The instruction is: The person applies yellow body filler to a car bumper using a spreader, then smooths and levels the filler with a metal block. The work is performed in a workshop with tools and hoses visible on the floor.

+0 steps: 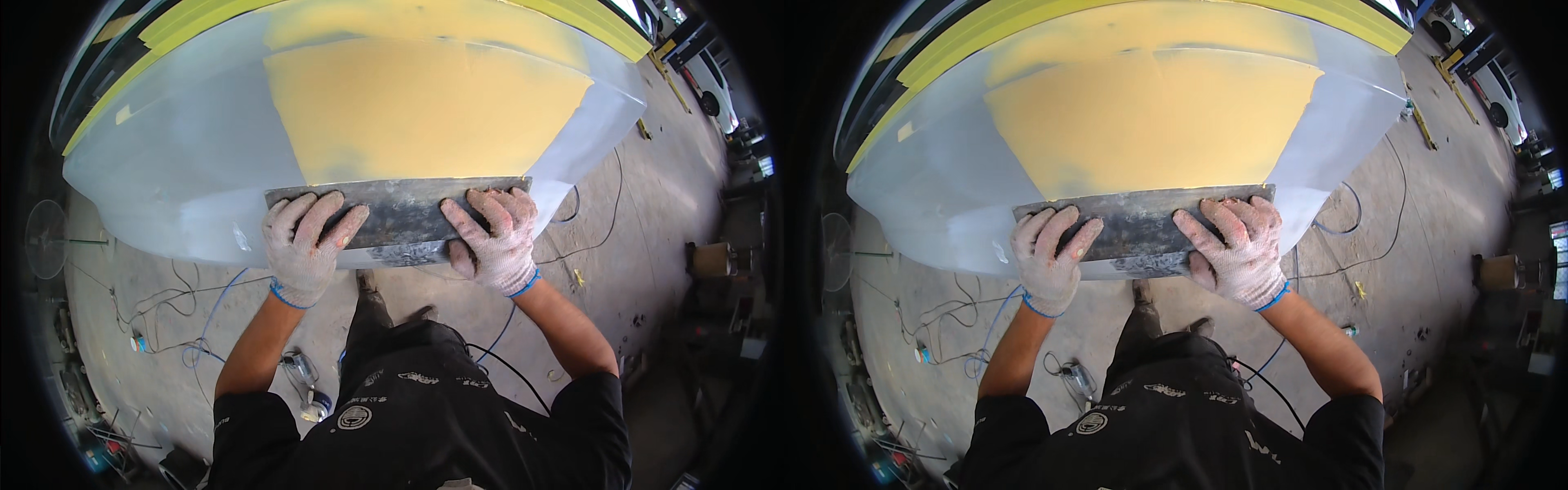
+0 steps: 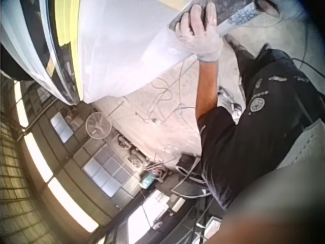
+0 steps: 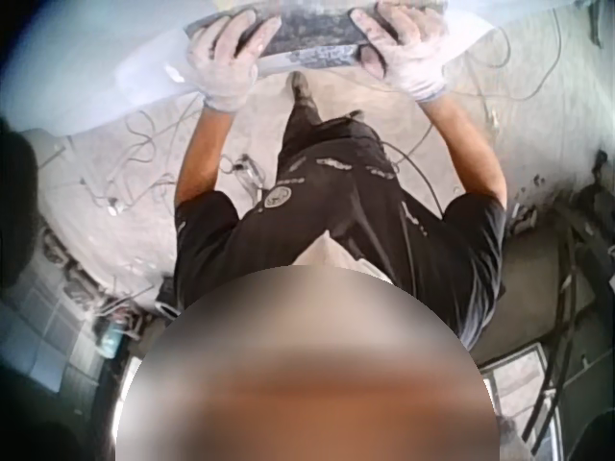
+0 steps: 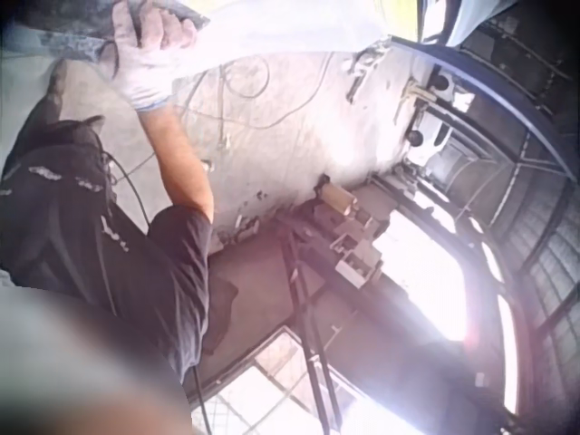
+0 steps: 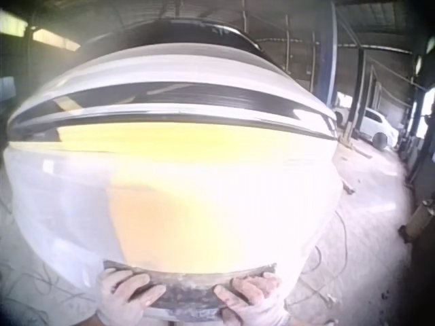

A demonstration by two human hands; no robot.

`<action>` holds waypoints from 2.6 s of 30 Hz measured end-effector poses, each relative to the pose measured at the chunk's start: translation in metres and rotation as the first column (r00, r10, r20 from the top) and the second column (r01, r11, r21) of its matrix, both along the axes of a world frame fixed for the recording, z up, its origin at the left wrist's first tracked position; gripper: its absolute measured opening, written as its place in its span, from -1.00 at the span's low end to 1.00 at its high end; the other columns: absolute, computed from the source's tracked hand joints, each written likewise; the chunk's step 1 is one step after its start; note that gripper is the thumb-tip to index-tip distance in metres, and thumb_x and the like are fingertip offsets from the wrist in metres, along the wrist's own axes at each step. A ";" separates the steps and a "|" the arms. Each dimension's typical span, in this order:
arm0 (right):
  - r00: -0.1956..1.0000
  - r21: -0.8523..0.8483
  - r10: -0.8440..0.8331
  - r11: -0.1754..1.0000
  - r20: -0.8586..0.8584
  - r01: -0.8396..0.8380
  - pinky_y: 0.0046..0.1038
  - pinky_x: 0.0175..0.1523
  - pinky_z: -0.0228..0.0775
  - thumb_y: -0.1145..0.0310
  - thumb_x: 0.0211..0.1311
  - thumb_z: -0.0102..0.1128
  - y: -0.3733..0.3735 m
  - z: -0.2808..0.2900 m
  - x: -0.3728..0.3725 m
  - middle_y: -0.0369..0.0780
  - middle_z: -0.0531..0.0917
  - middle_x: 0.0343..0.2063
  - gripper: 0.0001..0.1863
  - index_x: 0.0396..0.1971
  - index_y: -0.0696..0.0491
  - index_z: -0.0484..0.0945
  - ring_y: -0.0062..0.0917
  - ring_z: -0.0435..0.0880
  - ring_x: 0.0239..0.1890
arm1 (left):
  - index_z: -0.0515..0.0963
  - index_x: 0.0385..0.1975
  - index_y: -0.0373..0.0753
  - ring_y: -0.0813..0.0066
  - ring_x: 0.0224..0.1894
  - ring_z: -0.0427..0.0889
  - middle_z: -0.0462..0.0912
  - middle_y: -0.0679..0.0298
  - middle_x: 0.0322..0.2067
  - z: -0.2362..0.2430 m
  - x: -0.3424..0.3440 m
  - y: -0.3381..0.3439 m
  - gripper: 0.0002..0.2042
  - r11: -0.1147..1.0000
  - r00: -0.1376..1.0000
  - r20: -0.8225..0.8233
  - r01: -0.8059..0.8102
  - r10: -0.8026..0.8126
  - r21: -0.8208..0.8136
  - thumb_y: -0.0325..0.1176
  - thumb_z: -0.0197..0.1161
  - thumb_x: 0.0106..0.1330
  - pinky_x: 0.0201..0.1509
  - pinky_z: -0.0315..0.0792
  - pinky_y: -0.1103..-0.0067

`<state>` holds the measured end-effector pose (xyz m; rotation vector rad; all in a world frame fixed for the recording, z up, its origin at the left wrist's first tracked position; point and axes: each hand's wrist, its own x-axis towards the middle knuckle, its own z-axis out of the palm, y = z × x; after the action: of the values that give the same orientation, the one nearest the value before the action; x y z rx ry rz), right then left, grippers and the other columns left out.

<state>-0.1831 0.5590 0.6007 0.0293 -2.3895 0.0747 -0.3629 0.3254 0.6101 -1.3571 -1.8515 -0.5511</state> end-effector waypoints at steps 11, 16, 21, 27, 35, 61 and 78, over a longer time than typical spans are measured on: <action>0.993 -0.059 0.007 0.998 0.121 0.000 -0.04 0.25 0.26 0.12 -0.36 0.47 -0.017 -0.019 0.018 -0.29 0.49 0.12 -0.20 0.15 -0.26 0.64 -0.30 0.42 0.13 | 0.79 -0.11 0.17 0.26 0.06 0.50 0.64 0.45 -0.03 -0.009 0.023 -0.019 -0.71 0.984 0.989 0.127 -0.059 0.080 -0.166 -0.37 0.45 0.18 0.17 0.45 0.35; 0.987 -0.042 0.003 0.999 0.161 0.004 -0.05 0.24 0.29 0.27 -0.29 0.44 -0.027 -0.035 0.031 -0.29 0.50 0.12 -0.23 0.16 -0.27 0.63 -0.31 0.44 0.12 | 0.78 -0.12 0.16 0.25 0.07 0.50 0.62 0.44 0.00 -0.020 0.035 -0.031 -0.73 0.975 0.981 0.174 -0.046 0.085 -0.215 -0.38 0.43 0.22 0.17 0.45 0.34; 0.990 0.032 -0.026 0.999 0.140 0.022 -0.09 0.24 0.32 0.38 -0.09 0.32 -0.037 -0.054 0.042 -0.32 0.51 0.10 -0.33 0.17 -0.30 0.64 -0.37 0.47 0.10 | 0.76 -0.14 0.22 0.37 0.09 0.48 0.59 0.52 -0.02 -0.038 0.046 -0.044 -0.76 0.972 0.984 0.138 -0.076 0.109 -0.224 -0.27 0.45 0.19 0.21 0.40 0.33; 0.983 -0.032 0.028 0.999 0.182 -0.022 -0.08 0.22 0.35 0.42 -0.10 0.26 -0.050 -0.032 0.058 -0.27 0.54 0.09 -0.36 0.13 -0.24 0.66 -0.32 0.49 0.09 | 0.75 -0.11 0.10 0.28 0.14 0.46 0.60 0.43 0.02 -0.038 0.066 -0.063 -0.76 0.972 0.972 0.220 -0.031 0.084 -0.233 -0.35 0.42 0.23 0.23 0.41 0.28; 0.999 0.110 -0.043 0.993 -0.004 0.043 -0.15 0.20 0.36 0.29 -0.01 0.32 -0.049 -0.036 0.027 -0.38 0.52 0.09 -0.43 0.10 -0.41 0.67 -0.41 0.48 0.06 | 0.73 -0.05 0.16 0.20 0.12 0.47 0.61 0.37 0.05 -0.034 0.021 -0.055 -0.70 0.984 0.998 0.038 -0.047 0.054 -0.169 -0.39 0.40 0.24 0.15 0.45 0.29; 0.610 -0.469 -0.070 0.573 0.789 0.672 -0.12 0.18 0.47 0.40 0.15 0.22 -0.045 -0.204 0.168 -0.09 0.65 -0.02 -0.58 0.05 -0.08 0.67 -0.11 0.61 0.07 | 0.58 0.11 -0.11 0.02 0.11 0.61 0.67 0.10 0.04 -0.199 0.083 -0.182 -0.60 0.560 0.494 0.519 0.076 0.698 -0.825 -0.48 0.14 0.25 0.21 0.49 0.25; 0.543 -0.545 -0.070 -0.020 0.837 0.838 -0.11 0.02 0.56 0.36 0.21 0.10 -0.149 -0.309 0.293 0.09 0.72 -0.26 -0.64 -0.04 -0.04 0.75 0.00 0.72 -0.15 | 0.62 0.04 -0.16 0.03 0.08 0.67 0.72 0.06 0.00 -0.237 0.022 -0.160 -0.63 0.285 0.496 0.456 0.383 0.739 -0.878 -0.41 0.18 0.20 0.20 0.52 0.30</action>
<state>0.1102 0.4103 0.2920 -1.8235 -2.2071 1.4893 -0.3412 0.1657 0.3736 -1.5215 -3.6106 0.3407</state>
